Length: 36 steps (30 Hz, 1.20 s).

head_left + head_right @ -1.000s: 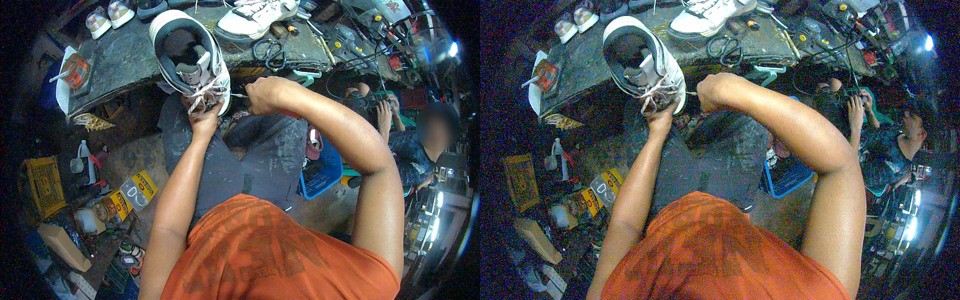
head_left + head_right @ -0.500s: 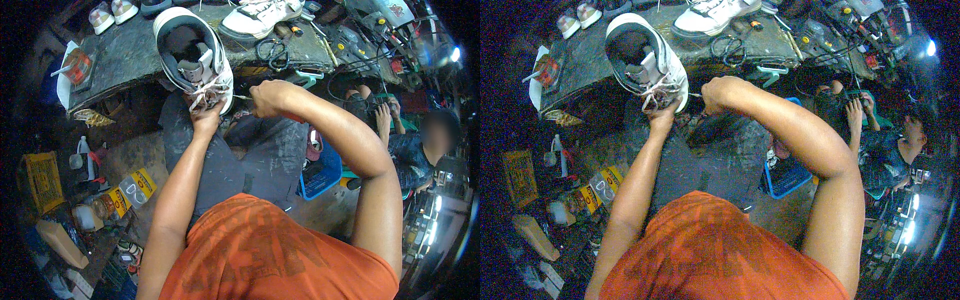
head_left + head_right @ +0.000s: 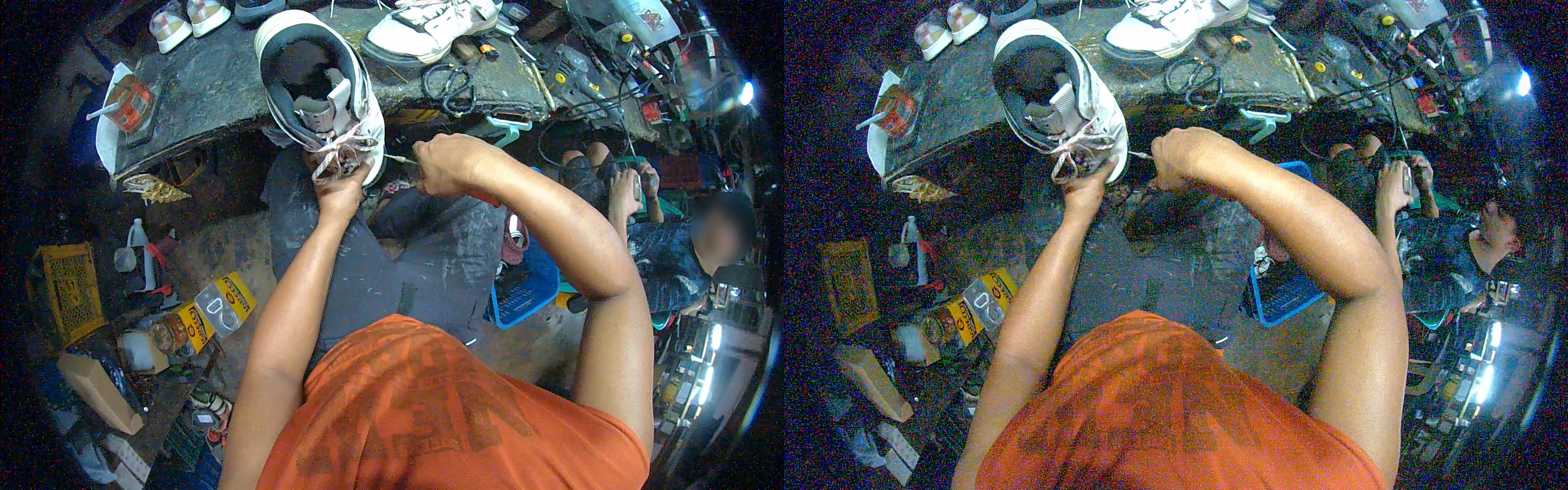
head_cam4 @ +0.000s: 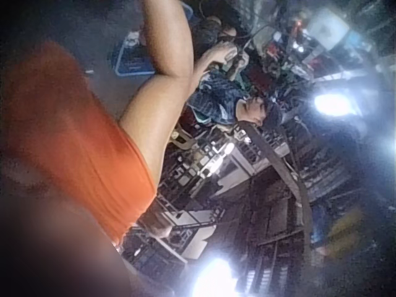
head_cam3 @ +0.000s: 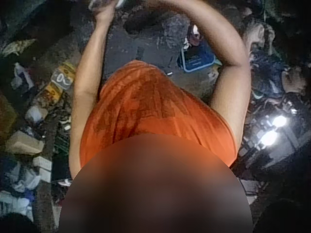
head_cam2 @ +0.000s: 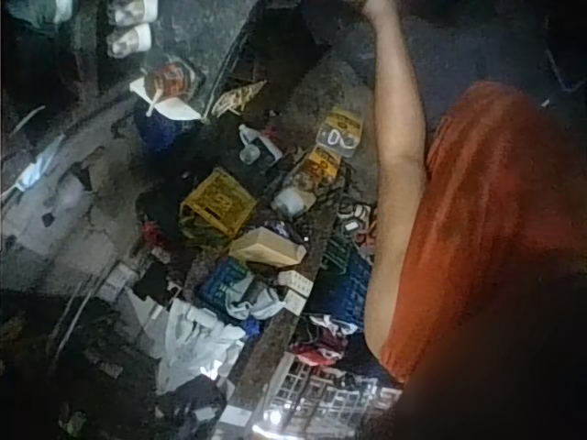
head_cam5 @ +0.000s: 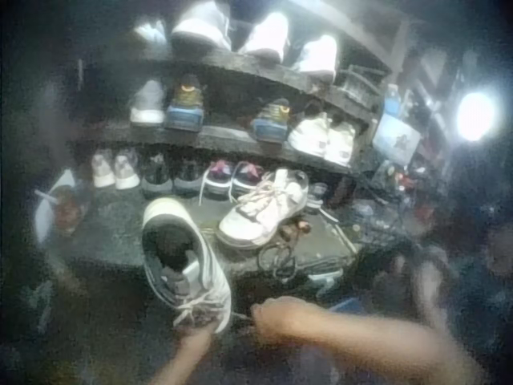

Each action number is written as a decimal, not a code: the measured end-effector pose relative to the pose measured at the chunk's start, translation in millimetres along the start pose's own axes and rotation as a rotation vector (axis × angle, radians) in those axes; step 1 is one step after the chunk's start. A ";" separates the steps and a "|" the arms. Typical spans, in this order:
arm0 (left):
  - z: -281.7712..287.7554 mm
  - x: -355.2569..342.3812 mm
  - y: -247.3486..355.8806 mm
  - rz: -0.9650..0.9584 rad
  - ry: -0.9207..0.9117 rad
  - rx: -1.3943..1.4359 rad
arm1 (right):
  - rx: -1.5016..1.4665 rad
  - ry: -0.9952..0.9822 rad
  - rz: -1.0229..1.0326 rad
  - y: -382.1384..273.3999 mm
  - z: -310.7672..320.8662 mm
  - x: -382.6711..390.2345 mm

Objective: The person sits on the floor and uses a heated tool to work on the sole of a white sneaker. They repeatedly apply the tool to the shoe's edge and sole while holding the shoe steady with their other hand.

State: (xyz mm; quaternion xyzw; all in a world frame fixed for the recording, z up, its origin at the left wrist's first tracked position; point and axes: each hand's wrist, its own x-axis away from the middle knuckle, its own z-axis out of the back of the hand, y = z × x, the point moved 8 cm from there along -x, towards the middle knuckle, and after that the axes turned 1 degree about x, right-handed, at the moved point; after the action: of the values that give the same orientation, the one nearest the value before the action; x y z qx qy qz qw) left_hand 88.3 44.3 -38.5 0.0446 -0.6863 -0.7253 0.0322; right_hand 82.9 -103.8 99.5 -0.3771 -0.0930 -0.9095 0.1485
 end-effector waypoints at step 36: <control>-1.8 3.3 9.9 0.021 0.008 0.084 | -0.242 0.040 -0.045 -10.0 -37.7 11.1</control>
State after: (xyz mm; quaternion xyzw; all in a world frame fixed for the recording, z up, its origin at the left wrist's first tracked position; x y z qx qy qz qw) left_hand 85.1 41.6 -28.8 0.0414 -0.7164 -0.6953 0.0405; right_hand 47.2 -107.3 80.5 -0.3717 0.0122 -0.9245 0.0834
